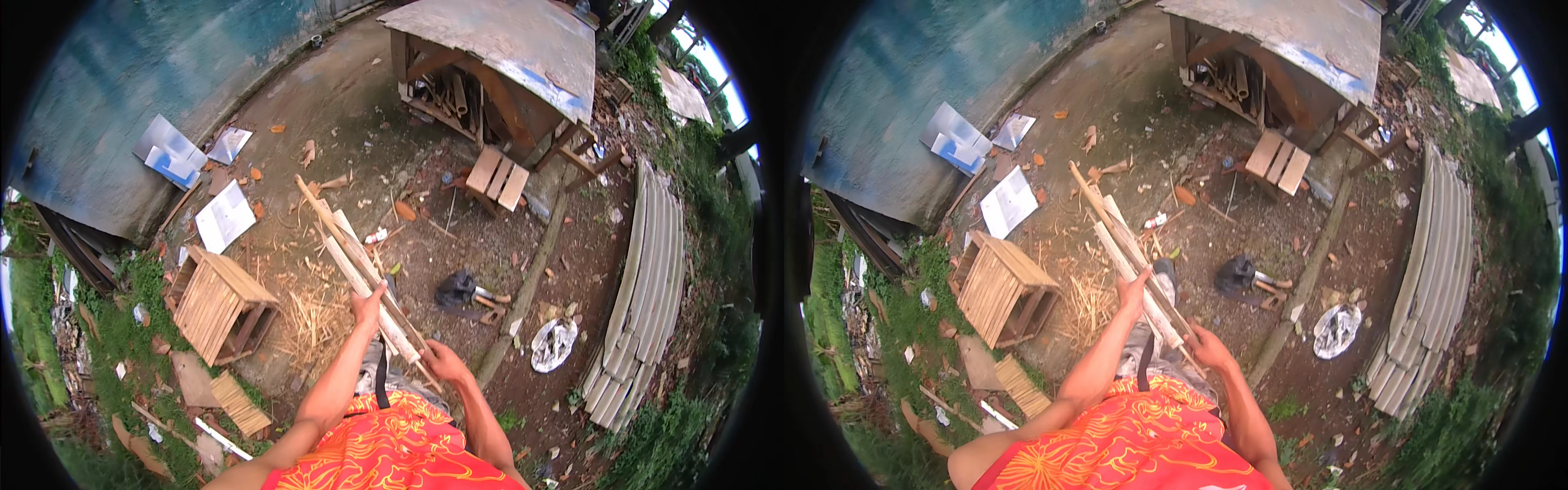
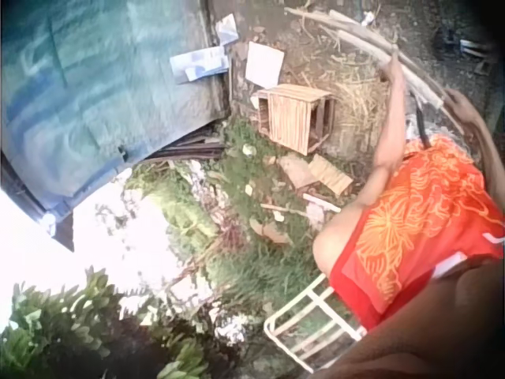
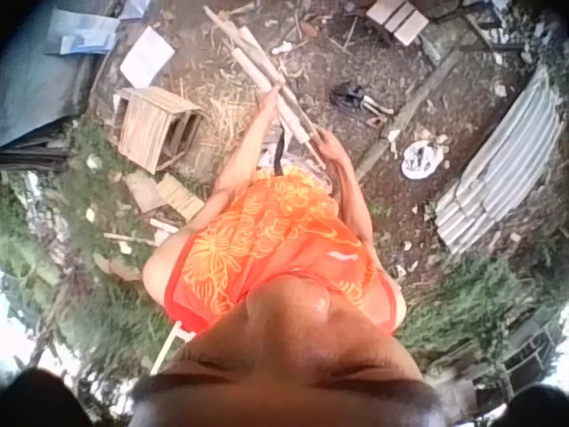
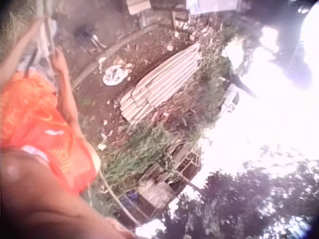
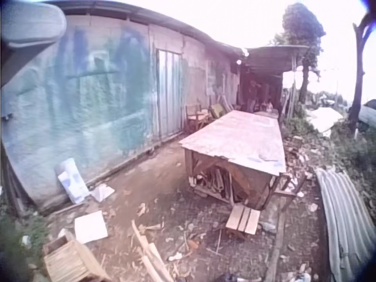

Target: The person gathers and stacks various wooden planks and frames in an outdoor cluttered area. They repeatedly pick up pieces from the ground and place them into a pile under a makeshift shelter.

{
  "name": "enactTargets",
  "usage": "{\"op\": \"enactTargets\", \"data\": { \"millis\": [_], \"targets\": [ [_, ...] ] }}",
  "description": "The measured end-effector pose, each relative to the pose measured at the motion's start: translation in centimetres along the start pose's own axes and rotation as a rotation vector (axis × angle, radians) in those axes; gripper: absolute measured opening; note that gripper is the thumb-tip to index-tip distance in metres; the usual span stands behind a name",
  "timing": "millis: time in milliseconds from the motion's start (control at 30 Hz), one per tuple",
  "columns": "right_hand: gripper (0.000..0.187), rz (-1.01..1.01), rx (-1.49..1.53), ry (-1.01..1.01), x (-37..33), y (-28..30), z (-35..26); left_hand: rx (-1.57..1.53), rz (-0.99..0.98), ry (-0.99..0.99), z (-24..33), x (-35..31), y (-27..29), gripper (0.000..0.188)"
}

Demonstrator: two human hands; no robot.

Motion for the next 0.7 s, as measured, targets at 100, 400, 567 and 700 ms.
{"op": "enactTargets", "data": {
  "millis": [100,400,567,700],
  "targets": [
    [0.024,0.055,0.043,0.018,5.4,2.2,-3.0,0.042,-0.108,0.237,1.6,4.9,-2.8,0.040],
    [0.026,0.229,-0.100,0.122,21.7,8.9,-13.9,-0.243,-0.281,0.471,11.4,18.0,-12.2,0.023],
    [0.028,0.322,-0.025,0.038,26.6,12.8,-19.3,-0.082,-0.262,0.445,13.1,20.9,-15.1,0.036],
    [0.038,0.364,0.203,-0.118,31.7,16.5,-23.8,0.045,-0.300,0.381,15.0,23.5,-17.8,0.038]
  ]
}}
Point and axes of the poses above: each hand's wrist, its own x-axis towards the middle knuckle, its own y-axis out of the back of the hand, z = x × y, the point moved 4 cm from there along x, towards the middle knuckle, and after that the axes turned 15 degrees about x, right-handed, at the moved point
